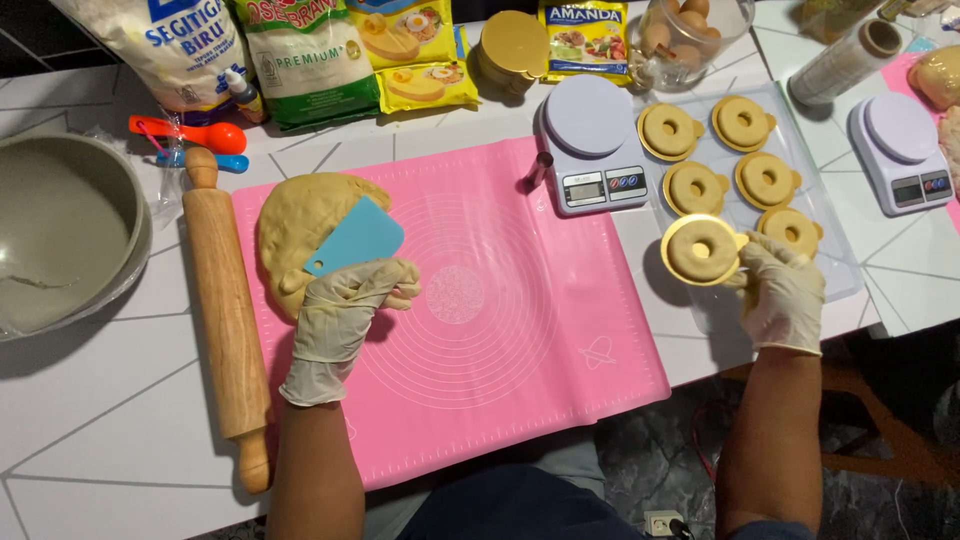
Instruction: Preparing donuts by rolling dough, cutting shapes with circular cutters, and arranging them on a tray.
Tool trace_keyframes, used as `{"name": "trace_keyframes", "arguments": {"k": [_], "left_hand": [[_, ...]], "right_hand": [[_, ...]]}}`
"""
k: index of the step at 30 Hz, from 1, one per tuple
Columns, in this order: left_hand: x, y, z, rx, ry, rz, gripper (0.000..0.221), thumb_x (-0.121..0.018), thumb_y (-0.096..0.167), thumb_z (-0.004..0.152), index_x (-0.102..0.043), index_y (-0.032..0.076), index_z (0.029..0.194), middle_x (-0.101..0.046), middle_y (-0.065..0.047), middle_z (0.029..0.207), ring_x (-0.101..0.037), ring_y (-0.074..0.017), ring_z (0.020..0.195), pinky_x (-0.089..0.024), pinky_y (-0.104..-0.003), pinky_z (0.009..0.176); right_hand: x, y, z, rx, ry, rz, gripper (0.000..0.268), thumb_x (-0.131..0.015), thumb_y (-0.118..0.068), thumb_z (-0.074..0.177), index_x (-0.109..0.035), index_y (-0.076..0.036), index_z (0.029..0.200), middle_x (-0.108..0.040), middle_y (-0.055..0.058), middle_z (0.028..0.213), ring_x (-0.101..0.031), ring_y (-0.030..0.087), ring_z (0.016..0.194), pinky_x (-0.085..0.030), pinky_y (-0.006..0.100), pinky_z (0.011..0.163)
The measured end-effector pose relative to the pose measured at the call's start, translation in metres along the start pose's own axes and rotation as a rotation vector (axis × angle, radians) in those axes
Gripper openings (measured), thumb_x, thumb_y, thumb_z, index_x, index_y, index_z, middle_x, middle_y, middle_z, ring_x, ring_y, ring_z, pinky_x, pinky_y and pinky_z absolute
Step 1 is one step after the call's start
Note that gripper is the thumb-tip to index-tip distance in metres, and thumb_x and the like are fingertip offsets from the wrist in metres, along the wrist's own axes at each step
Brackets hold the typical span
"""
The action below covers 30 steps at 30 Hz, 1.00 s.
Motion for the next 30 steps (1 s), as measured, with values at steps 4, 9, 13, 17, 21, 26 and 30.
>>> {"name": "trace_keyframes", "arguments": {"k": [4,9,13,17,21,26,30], "left_hand": [[0.001,-0.004,0.004,0.055,0.057,-0.016,0.022,-0.07,0.019,0.095,-0.079,0.0,0.101,-0.08,-0.014,0.094,-0.079,-0.0238,0.081,-0.066,-0.03,0.068],[0.005,-0.011,0.006,0.026,0.003,0.007,0.029,-0.067,0.029,0.097,-0.078,0.002,0.099,-0.076,-0.011,0.089,-0.075,-0.022,0.081,-0.064,-0.03,0.073],[0.006,-0.013,0.006,-0.004,0.029,-0.022,0.026,-0.07,0.025,0.095,-0.078,0.001,0.099,-0.076,-0.01,0.088,-0.074,-0.0219,0.077,-0.065,-0.03,0.07],[0.006,-0.015,0.008,0.02,0.035,-0.015,0.029,-0.07,0.028,0.095,-0.077,0.001,0.1,-0.076,-0.011,0.088,-0.075,-0.0226,0.076,-0.066,-0.032,0.07],[0.004,-0.007,0.008,0.085,0.032,0.047,0.03,-0.068,0.03,0.096,-0.078,0.001,0.099,-0.075,-0.009,0.088,-0.076,-0.0212,0.081,-0.064,-0.028,0.073],[0.007,-0.017,0.008,0.002,0.059,-0.004,0.031,-0.07,0.031,0.095,-0.078,0.002,0.1,-0.077,-0.01,0.092,-0.075,-0.0201,0.08,-0.064,-0.029,0.071],[0.003,-0.013,0.009,0.035,0.071,0.06,0.026,-0.069,0.028,0.096,-0.078,0.003,0.096,-0.078,-0.01,0.087,-0.075,-0.0163,0.075,-0.065,-0.025,0.07]], "right_hand": [[0.032,0.012,0.037,0.023,0.077,0.02,0.018,-0.07,-0.006,0.09,-0.07,-0.015,0.106,-0.064,-0.005,0.077,-0.05,0.001,0.051,-0.041,0.014,0.041],[0.037,0.016,0.051,-0.035,0.056,-0.08,0.013,-0.065,-0.01,0.096,-0.07,-0.018,0.104,-0.062,-0.008,0.075,-0.047,-0.001,0.049,-0.042,0.013,0.042],[0.043,0.023,0.063,-0.008,0.086,-0.171,0.008,-0.069,-0.016,0.097,-0.072,-0.021,0.102,-0.067,-0.008,0.077,-0.053,0.001,0.05,-0.048,0.016,0.042],[0.043,0.023,0.077,0.075,0.06,-0.226,0.012,-0.073,-0.02,0.092,-0.071,-0.02,0.104,-0.066,-0.005,0.074,-0.052,0.004,0.045,-0.041,0.019,0.034],[0.053,0.028,0.098,0.177,0.138,-0.434,0.021,-0.081,-0.028,0.087,-0.074,-0.021,0.105,-0.068,-0.009,0.086,-0.059,0.002,0.067,-0.052,0.021,0.054],[0.062,0.027,0.1,0.524,0.244,-0.819,0.029,-0.073,-0.035,0.09,-0.079,-0.014,0.109,-0.078,0.002,0.102,-0.071,0.012,0.098,-0.049,0.029,0.09],[-0.008,-0.034,-0.016,0.398,0.172,-0.468,0.008,-0.067,-0.019,0.095,-0.075,-0.019,0.096,-0.072,-0.003,0.087,-0.069,0.009,0.063,-0.056,0.024,0.044]]}}
Point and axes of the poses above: each hand's wrist, its own z-axis towards the middle knuckle, its own x-axis out of the back of the hand, y = z × x, the point moved 2 cm from there along z, towards the middle knuckle
